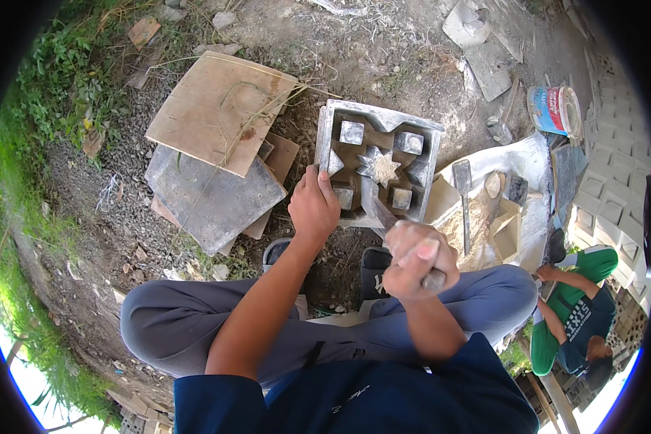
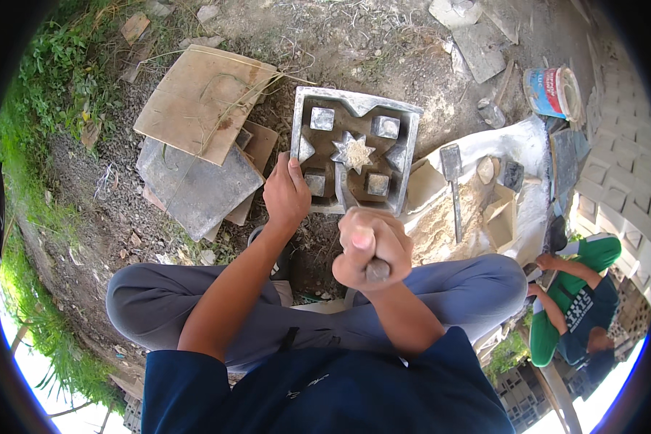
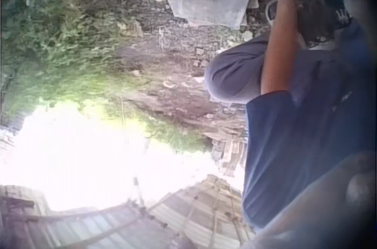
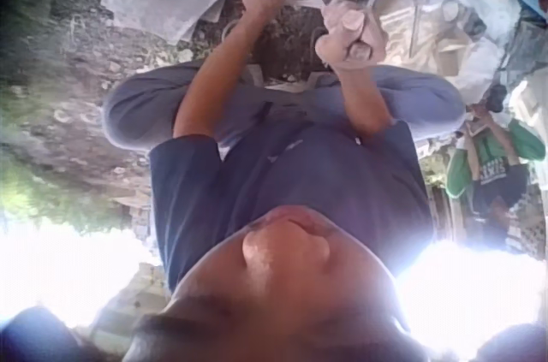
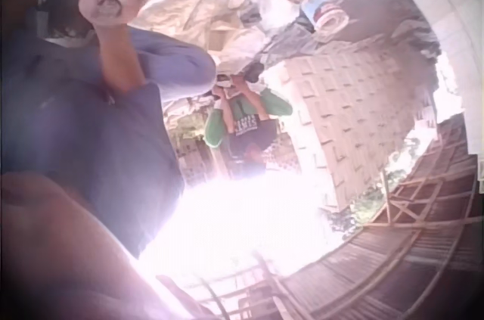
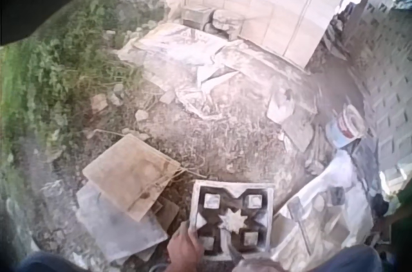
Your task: The person holds a patterned mold and scrapes and shapes the sand mixture inside using a small handheld tool.
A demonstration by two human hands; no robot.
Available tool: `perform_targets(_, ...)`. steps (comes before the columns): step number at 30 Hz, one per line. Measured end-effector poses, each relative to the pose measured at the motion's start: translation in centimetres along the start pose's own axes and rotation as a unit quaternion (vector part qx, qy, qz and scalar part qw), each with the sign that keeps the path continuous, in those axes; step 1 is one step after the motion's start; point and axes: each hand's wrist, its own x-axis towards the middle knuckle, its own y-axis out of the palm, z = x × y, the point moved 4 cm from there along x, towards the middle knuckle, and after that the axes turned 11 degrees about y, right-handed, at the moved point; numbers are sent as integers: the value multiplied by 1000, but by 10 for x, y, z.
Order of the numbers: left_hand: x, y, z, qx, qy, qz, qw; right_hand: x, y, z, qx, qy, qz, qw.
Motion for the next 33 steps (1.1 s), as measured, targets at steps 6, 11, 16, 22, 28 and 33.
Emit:
perform_targets(6, -2, 4, 11, 9, -5, -6, 1000, 1, 4, -28, -174, 27, -1, 984)
perform_targets(11, -1, 6, -2, -2, 6, 10, 1000, 1, -2, -31, -36, 67, -11, 997)
perform_targets(16, 0, 4, 0, 2, -4, 14, 1000, 2, -4, -2, 63, 58, -7, 996)
perform_targets(22, -3, 1, 5, 19, -4, -8, 1000, -4, 2, -2, 33, 58, -19, 998)
perform_targets(28, -3, -1, 0, 19, -10, 5, 1000, -11, -2, -16, -28, 100, -53, 993)
perform_targets(33, -4, 1, 1, 20, -6, 14, 1000, 0, 8, -27, -216, 91, 82, 969)
